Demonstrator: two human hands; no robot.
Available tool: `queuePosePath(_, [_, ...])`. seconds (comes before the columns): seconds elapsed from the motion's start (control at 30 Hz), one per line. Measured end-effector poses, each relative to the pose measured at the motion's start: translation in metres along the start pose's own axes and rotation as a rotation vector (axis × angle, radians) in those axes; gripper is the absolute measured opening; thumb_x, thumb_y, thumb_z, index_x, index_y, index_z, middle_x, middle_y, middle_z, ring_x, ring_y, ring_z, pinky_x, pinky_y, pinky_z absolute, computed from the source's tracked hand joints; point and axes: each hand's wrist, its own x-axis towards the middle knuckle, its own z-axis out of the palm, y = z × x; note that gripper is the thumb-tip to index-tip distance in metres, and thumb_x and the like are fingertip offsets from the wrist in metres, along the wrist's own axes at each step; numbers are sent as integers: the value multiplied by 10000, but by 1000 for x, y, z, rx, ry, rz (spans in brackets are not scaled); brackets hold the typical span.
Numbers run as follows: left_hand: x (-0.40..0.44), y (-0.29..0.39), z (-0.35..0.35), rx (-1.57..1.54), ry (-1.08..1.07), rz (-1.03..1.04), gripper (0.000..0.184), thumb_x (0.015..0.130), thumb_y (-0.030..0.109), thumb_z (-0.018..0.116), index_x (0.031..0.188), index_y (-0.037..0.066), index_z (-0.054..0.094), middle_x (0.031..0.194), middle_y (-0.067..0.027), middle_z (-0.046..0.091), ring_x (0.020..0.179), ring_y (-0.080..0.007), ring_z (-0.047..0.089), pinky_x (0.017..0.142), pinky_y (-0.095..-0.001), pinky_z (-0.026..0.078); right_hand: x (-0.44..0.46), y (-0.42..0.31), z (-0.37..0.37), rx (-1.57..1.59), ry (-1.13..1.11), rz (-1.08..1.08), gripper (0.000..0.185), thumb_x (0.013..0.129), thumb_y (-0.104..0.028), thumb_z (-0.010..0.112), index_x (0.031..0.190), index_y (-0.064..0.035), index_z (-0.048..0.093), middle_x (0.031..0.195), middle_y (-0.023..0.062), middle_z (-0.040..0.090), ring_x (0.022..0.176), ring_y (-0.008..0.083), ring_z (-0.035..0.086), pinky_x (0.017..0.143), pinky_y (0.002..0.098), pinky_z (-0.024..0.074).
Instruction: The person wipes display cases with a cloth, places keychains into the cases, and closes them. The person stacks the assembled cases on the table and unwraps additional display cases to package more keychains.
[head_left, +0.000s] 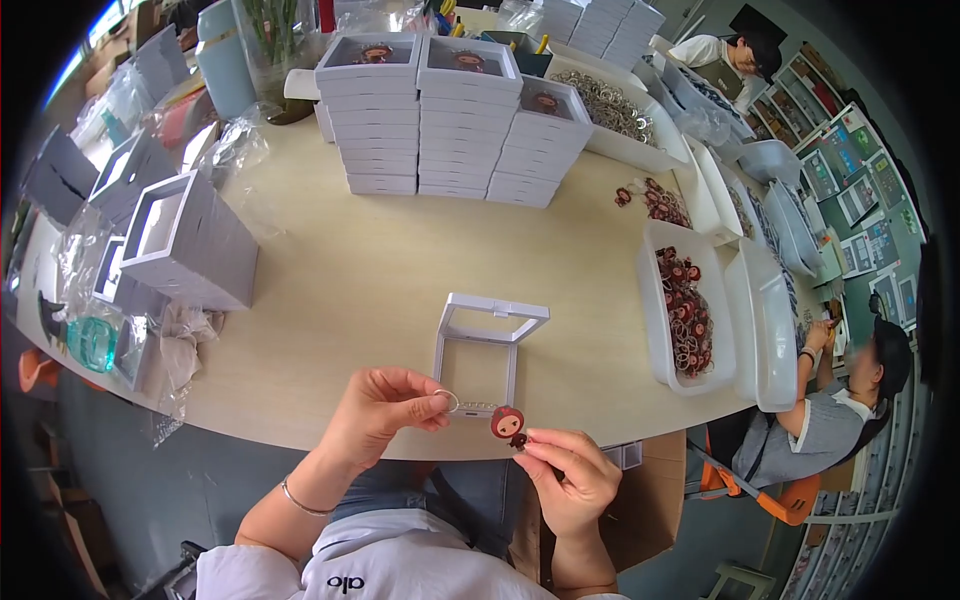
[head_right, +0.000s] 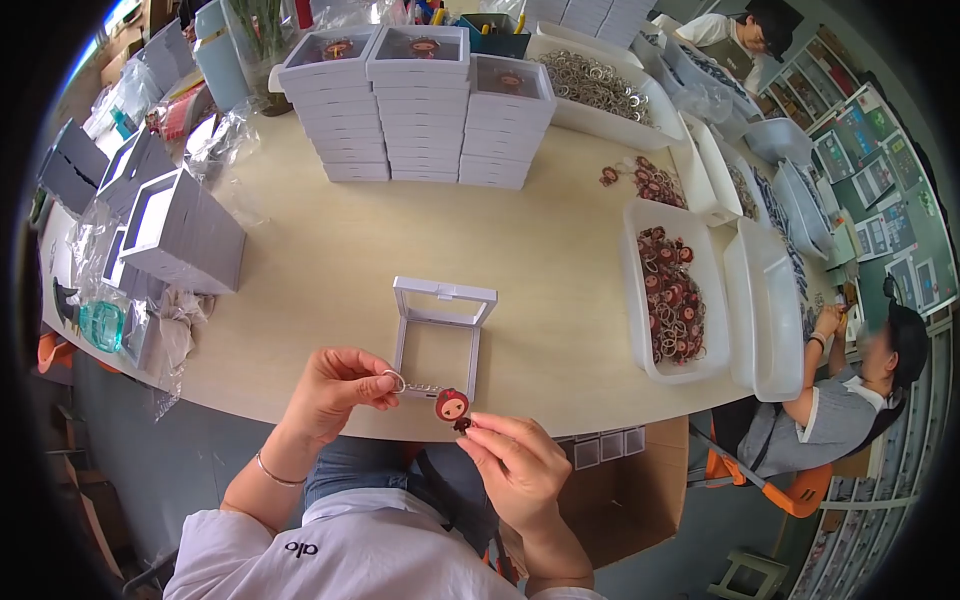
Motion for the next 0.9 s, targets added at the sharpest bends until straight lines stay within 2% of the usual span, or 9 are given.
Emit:
queuePosePath(0.07, [9, 5, 2, 89, 56, -6, 131, 865, 110, 703, 880, -20, 695, 777, -76, 691, 632, -138, 652, 572, -234, 540, -1, 8, 6, 11, 22, 37, 231, 638, 44, 815, 832, 5, 696, 871, 122, 698, 749, 214, 673, 652, 287, 546])
queuePosePath(0.17, [25, 3, 5, 351, 189, 23, 124, 852, 107, 712, 824, -14, 705, 773, -51, 676, 616, -117, 598, 548, -224, 474, -2, 21, 16, 22, 56, 61, 221, 656, 37, 810, 840, -3, 695, 884, 110, 695, 745, 211, 671, 635, 288, 548])
queuePosePath(0.27, [40, -2, 9, 830, 308, 290, 121, 811, 104, 733, 763, -4, 702, 741, -22, 622, 635, -104, 518, 551, -243, 399, 0, 31, 22, 20, 60, 66, 208, 684, 20, 803, 856, -17, 692, 910, 85, 688, 734, 206, 666, 599, 288, 548])
queuePosePath(0.37, [45, 2, 15, 977, 394, 341, 120, 744, 99, 766, 731, 5, 692, 716, -20, 549, 695, -126, 471, 587, -268, 362, 3, 38, 24, 13, 44, 84, 199, 695, 16, 798, 860, -17, 690, 914, 84, 683, 743, 208, 664, 594, 289, 545])
queuePosePath(0.47, [50, -6, 14, 1032, 407, 384, 117, 712, 85, 777, 724, 11, 688, 729, -34, 535, 765, -161, 498, 642, -284, 400, 3, 45, 24, 20, 32, 93, 196, 700, 15, 796, 862, -15, 689, 917, 86, 681, 756, 211, 662, 595, 292, 545])
queuePosePath(0.67, [55, -9, 16, 1071, 421, 392, 108, 697, 64, 777, 736, 13, 689, 774, -52, 554, 806, -204, 515, 707, -309, 434, 5, 49, 25, 49, 32, 133, 200, 689, 26, 797, 856, -9, 691, 902, 98, 686, 756, 219, 664, 622, 298, 548])
queuePosePath(0.9, [56, -10, 16, 1113, 432, 419, 152, 679, 35, 774, 712, -3, 631, 779, -74, 531, 756, -209, 518, 664, -313, 435, 8, 50, 29, 53, 37, 159, 213, 663, 41, 804, 842, -1, 696, 869, 113, 692, 739, 221, 666, 646, 298, 543])
